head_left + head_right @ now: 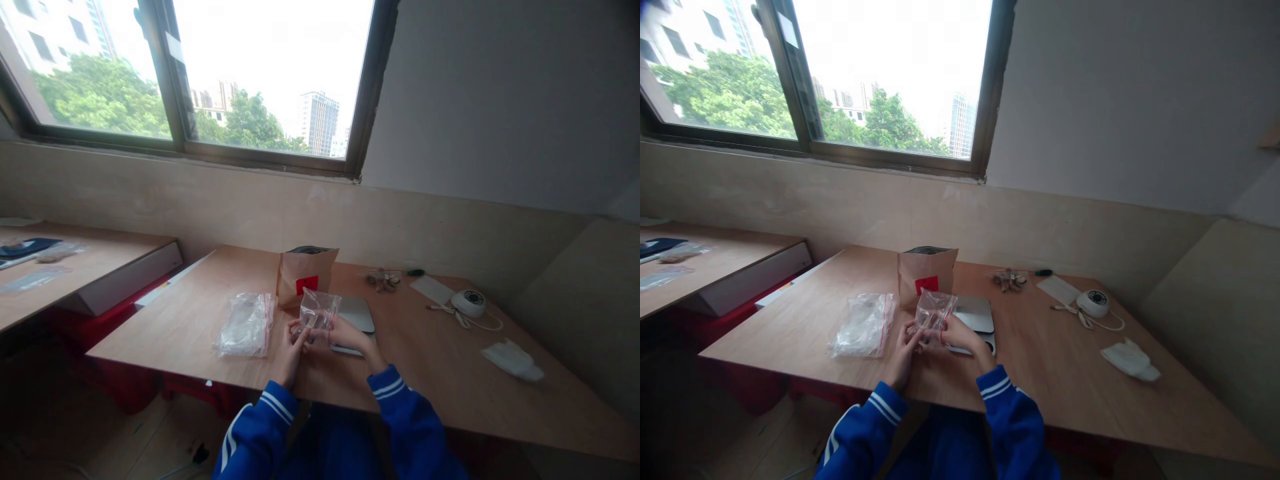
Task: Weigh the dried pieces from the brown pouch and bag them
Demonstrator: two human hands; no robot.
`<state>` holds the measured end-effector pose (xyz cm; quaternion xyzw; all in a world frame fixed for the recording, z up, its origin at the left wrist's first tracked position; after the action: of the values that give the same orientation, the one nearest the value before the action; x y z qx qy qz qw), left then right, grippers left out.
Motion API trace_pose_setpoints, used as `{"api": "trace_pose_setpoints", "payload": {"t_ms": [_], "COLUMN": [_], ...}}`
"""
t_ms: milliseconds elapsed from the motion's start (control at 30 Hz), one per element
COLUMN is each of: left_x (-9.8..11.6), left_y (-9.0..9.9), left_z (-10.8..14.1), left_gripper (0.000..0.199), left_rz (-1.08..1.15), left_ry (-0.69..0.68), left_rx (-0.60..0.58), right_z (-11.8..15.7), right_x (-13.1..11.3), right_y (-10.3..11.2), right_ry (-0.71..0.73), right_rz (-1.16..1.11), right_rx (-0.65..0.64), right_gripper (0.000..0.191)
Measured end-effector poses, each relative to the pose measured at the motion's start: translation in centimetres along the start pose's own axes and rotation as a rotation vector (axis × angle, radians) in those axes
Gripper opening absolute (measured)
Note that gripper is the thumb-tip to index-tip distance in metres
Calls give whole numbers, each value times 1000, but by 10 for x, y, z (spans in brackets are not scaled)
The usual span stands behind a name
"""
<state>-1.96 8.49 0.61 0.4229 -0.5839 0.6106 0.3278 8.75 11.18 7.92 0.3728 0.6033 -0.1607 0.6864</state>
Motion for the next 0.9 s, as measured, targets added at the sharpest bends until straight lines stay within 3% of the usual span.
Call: {"api": "trace_pose_setpoints", "payload": {"t_ms": [267, 500, 600, 733, 900], "left_x": [-7, -11, -10, -8, -5], "left_y": [8, 14, 18, 20, 21], "left_z": [-5, -7, -8, -8, -6], "left_gripper": [50, 44, 41, 42, 41], "left_rz": [4, 74, 86, 64, 34], "left_ry": [-8, 4, 3, 6, -1], "left_rx": [41, 109, 154, 170, 177], "right_z": [-9, 4, 13, 8, -35], "right_x": [6, 8, -12, -61, -120], "right_y": [3, 41, 72, 113, 131], "right_ry": [46, 117, 203, 377, 565], "right_rz": [-113, -168, -181, -167, -79], "right_rx": [94, 397, 566, 777, 804], "right_gripper": [45, 40, 39, 39, 37]}}
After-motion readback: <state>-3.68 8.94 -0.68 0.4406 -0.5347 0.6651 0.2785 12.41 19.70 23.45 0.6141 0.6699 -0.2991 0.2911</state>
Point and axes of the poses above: each hand's wrist, its own z-axis away from the middle knuckle, its own y-axis out of the back of the hand, x = y × z, the point moved 9 cm from there along -z, towards the middle knuckle, and after that the axes turned 6 degrees about -x, right-handed, at the moved point
